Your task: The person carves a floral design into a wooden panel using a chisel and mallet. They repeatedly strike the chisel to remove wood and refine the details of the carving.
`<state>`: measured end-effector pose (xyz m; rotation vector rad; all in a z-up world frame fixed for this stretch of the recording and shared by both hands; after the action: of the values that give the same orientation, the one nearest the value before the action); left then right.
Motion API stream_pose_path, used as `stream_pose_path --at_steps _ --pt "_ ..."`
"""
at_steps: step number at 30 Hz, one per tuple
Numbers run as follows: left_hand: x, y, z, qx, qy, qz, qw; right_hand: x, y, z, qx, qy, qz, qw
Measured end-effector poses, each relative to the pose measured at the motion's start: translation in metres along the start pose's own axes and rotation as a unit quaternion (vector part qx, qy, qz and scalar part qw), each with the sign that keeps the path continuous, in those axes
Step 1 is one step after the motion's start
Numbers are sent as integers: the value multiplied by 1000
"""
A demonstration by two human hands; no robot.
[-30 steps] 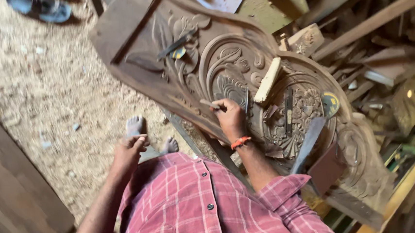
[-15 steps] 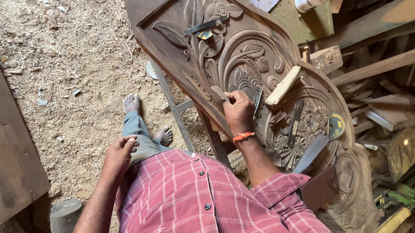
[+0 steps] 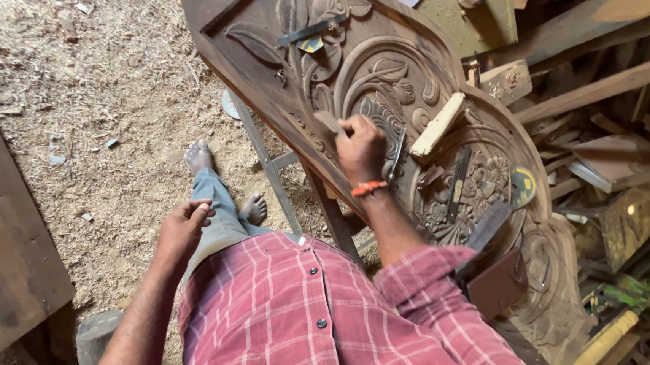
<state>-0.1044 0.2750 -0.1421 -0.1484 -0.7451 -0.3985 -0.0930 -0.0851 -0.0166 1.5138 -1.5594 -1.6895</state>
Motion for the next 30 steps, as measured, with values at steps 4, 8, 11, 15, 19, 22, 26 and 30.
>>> stream_pose_path --at_steps 4,8,11,15,19,22,26,30 --pt "6 2 2 -15 1 -48 999 3 -2 -2 -4 -36 8 999" --pt "4 7 5 -9 26 -60 998 -3 -7 -9 -17 -31 19 999" --pt "-4 5 8 -5 40 -47 998 -1 -10 -13 -17 -40 1 999" --pt "-2 5 2 -28 30 -56 998 -7 -10 -23 5 -42 12 999" --pt "-12 11 0 -8 17 -33 999 -12 -16 -24 11 -32 -12 999" --pt "-19 14 0 0 22 -31 999 -6 -18 -26 3 -41 5 999" --pt "-15 19 0 -7 22 -28 999 -12 -22 -37 31 -11 12 999" --pt "-11 25 -5 10 31 -28 999 -15 -30 -45 2 -58 -7 998"
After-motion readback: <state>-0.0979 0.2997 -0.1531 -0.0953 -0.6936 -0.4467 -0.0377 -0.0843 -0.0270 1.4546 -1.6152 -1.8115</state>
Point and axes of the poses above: each hand's wrist, its own z-axis away from the middle knuckle, its own y-axis out of the back of the hand, x = y × z, the point moved 2 cm from there along -z, towards the middle knuckle, and after that the axes turned 7 degrees about -y, right-handed, at the moved point
